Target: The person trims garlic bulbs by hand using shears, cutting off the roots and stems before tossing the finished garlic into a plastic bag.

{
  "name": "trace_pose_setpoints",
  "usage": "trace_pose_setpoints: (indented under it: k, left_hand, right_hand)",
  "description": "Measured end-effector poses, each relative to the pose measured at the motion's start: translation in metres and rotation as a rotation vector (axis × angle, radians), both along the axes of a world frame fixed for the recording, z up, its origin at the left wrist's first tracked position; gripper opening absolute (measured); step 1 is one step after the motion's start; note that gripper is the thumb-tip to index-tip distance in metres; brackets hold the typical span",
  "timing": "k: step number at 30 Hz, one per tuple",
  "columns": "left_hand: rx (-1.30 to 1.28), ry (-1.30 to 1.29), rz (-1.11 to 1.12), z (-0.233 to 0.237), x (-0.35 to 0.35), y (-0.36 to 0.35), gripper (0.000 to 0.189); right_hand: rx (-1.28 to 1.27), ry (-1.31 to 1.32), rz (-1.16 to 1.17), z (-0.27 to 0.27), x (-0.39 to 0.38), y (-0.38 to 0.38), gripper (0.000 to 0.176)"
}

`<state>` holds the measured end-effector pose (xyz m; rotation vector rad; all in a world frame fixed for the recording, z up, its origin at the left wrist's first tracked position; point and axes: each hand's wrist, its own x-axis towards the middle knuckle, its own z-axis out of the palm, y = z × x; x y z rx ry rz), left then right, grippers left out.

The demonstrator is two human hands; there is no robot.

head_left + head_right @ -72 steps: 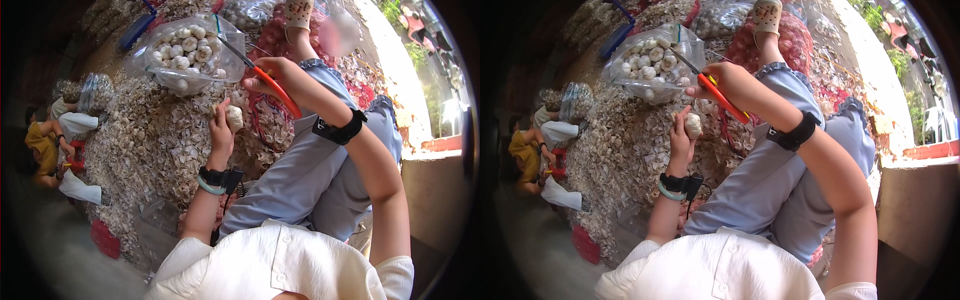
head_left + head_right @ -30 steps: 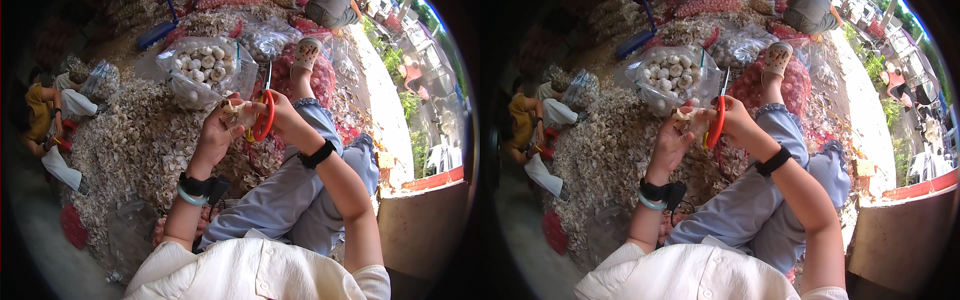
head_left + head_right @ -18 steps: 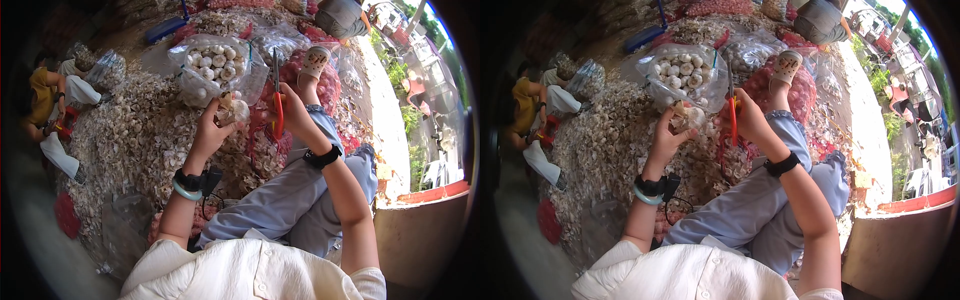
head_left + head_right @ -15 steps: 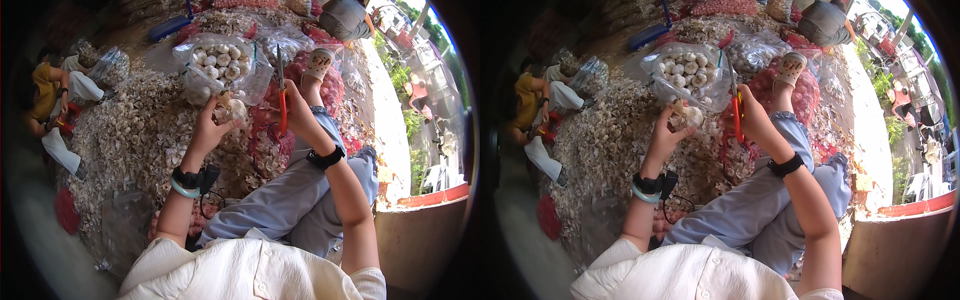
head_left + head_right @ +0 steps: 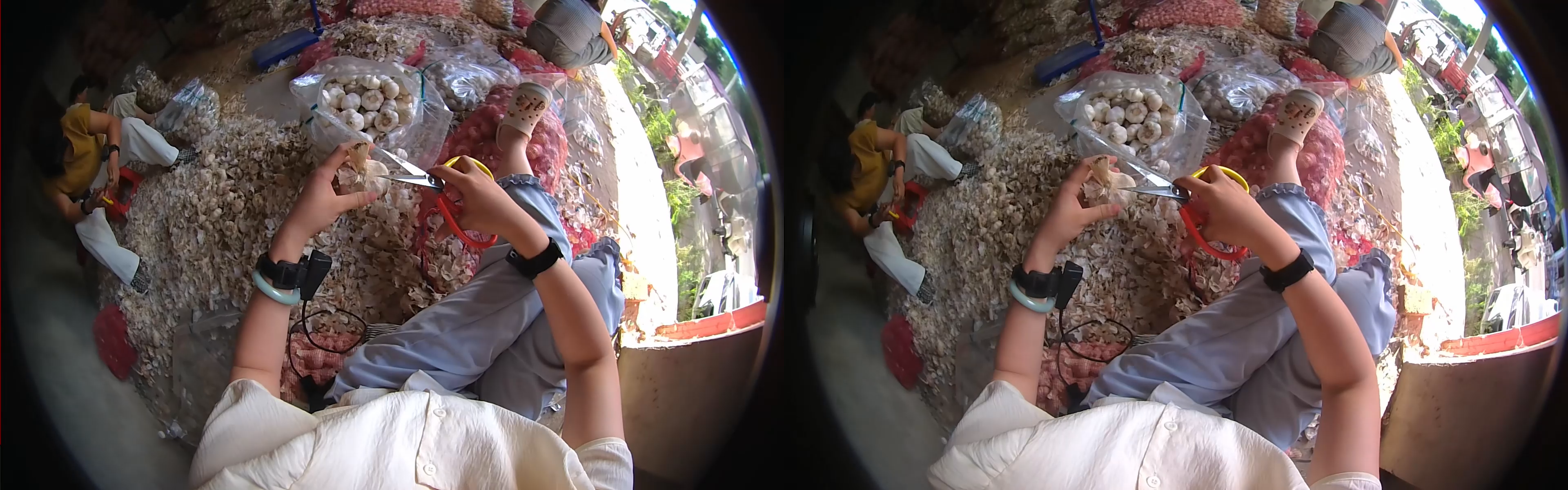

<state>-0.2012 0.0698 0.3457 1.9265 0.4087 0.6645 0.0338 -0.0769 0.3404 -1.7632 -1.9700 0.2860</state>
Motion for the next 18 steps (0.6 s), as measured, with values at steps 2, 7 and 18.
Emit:
trace_pose_setpoints:
  k: [2, 7, 18]
  left_hand:
    - [0.045, 0.061, -0.009, -0.008, 0.000, 0.004, 0.065]
    - [-0.030, 0.140, -0.114, -0.009, 0.006, -0.005, 0.067]
    - [0.074, 0.139, -0.172, -0.004, 0.008, -0.006, 0.081]
  right_hand:
    - [-0.013, 0.010, 0.010, 0.004, -0.004, -0.003, 0.085]
    - [-0.044, -0.029, 0.036, -0.001, -0.010, -0.001, 0.089]
    - [0.063, -0.160, 0.043, -0.007, -0.017, 0.000, 0.053]
